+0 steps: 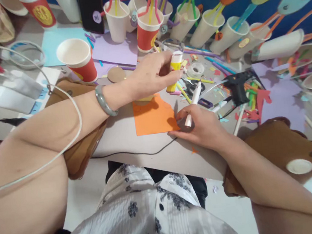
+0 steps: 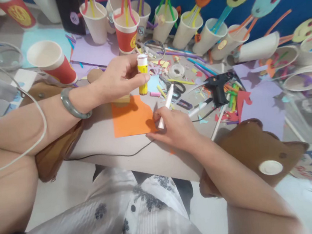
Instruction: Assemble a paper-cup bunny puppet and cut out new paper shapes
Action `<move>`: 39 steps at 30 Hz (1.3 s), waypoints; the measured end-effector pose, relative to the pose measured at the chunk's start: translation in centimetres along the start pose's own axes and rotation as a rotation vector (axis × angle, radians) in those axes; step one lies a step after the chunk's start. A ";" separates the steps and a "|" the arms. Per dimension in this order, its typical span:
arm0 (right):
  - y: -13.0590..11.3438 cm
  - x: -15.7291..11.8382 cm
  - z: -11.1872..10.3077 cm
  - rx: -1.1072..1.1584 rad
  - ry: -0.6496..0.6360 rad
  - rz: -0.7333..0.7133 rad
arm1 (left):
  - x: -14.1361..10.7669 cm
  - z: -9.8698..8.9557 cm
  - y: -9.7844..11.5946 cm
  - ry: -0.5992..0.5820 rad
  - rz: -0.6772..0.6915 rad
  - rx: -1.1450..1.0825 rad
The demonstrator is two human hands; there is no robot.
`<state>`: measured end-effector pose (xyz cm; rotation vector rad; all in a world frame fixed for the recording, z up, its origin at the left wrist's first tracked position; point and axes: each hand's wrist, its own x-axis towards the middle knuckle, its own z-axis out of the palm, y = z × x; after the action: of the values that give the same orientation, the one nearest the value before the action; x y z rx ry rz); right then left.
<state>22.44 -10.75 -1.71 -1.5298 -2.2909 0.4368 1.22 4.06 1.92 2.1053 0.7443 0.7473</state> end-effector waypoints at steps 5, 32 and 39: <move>0.0 0.2 -0.5 -0.016 -0.025 0.005 | 0.0 0.0 0.0 -0.007 -0.018 0.060; -0.4 0.1 1.0 0.142 0.053 0.203 | -0.1 -0.1 0.2 -0.031 -0.050 0.060; 0.2 0.4 1.2 0.076 0.112 0.206 | -0.1 0.0 -0.2 -0.136 0.014 0.128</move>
<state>21.92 -10.39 -2.79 -1.7140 -2.0185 0.4741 1.12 4.04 1.73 2.2533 0.7206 0.5706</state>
